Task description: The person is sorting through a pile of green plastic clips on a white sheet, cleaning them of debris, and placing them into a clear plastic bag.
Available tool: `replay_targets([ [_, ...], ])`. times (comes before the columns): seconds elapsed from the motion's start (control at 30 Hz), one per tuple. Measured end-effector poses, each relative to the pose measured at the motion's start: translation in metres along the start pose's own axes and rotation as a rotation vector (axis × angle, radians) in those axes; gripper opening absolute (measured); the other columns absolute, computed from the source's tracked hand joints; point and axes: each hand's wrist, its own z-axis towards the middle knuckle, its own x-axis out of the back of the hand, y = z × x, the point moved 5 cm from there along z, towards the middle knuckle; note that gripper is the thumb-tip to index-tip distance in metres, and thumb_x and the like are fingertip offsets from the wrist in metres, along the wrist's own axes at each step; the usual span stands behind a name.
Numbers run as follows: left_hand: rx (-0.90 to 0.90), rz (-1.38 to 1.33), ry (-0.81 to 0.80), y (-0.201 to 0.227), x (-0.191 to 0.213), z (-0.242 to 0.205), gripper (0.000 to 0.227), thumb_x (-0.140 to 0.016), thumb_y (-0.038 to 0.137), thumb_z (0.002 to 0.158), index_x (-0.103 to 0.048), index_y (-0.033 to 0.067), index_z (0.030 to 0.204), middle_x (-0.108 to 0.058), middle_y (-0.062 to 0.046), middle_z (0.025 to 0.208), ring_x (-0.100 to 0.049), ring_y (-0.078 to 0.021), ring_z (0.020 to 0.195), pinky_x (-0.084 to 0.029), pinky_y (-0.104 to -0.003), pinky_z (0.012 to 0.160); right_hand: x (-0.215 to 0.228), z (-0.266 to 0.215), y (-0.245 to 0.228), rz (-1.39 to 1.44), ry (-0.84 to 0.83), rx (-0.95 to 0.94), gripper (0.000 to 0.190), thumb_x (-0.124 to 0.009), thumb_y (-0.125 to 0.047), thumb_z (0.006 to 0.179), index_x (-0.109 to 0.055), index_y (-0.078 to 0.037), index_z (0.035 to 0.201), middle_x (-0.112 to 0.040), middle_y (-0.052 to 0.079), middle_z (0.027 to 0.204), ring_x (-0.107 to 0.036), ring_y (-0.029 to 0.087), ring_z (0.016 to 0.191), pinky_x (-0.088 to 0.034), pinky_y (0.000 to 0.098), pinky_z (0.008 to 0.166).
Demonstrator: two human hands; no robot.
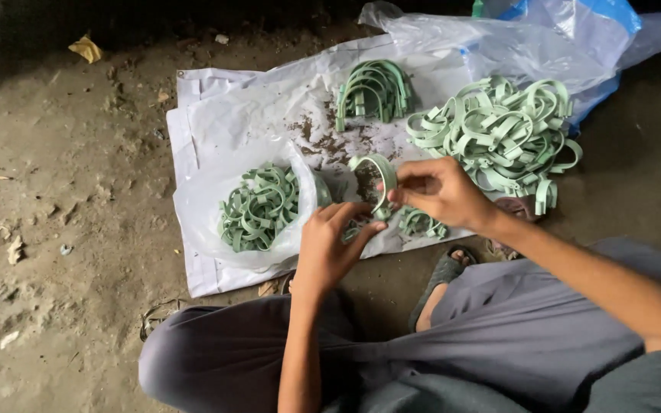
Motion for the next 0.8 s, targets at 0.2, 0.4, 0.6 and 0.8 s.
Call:
replay_targets([
  [0.2, -0.156, -0.108, 0.076, 0.022, 0.009, 0.003, 0.021, -0.085, 0.023, 0.083, -0.074, 0.0179, 0.100, -0.071, 0.002, 0.079, -0.070, -0.0199, 0.074, -0.053, -0.033, 0.079, -0.004, -0.025, -0.051, -0.117, 0.027, 0.272, 0.009, -0.079, 0.001, 0.085, -0.074, -0.001, 0.078, -0.065, 0.008, 0.075, -0.061, 0.018, 0.067, -0.059, 0.0339, 0.071],
  [0.4, -0.054, -0.517, 0.261, 0.009, 0.022, -0.009, 0.066, -0.065, 0.051, 0.096, -0.057, 0.0018, 0.139, -0.071, -0.018, 0.121, -0.066, -0.0251, 0.110, -0.051, -0.049, 0.099, 0.012, -0.037, -0.043, -0.267, -0.096, 0.609, 0.016, -0.062, 0.011, 0.090, -0.069, -0.001, 0.081, -0.072, 0.014, 0.088, -0.066, 0.030, 0.069, -0.057, 0.0390, 0.066],
  [0.6, -0.179, -0.686, 0.345, 0.028, 0.030, -0.018, 0.031, -0.071, 0.021, 0.095, -0.070, -0.0086, 0.101, -0.073, -0.019, 0.089, -0.071, -0.0348, 0.079, -0.057, -0.045, 0.078, -0.001, -0.037, -0.077, -0.179, -0.267, 0.637, 0.023, -0.053, 0.014, 0.092, -0.070, -0.002, 0.090, -0.075, 0.014, 0.094, -0.066, 0.030, 0.069, -0.056, 0.0365, 0.062],
  [0.8, -0.237, -0.739, 0.369, 0.024, 0.033, -0.016, 0.025, -0.073, 0.014, 0.093, -0.067, -0.0103, 0.093, -0.071, -0.021, 0.082, -0.068, -0.0373, 0.073, -0.055, -0.047, 0.073, -0.008, -0.041, -0.091, -0.140, -0.260, 0.596, 0.022, -0.055, 0.014, 0.091, -0.070, -0.002, 0.088, -0.073, 0.013, 0.085, -0.064, 0.028, 0.064, -0.056, 0.0357, 0.061],
])
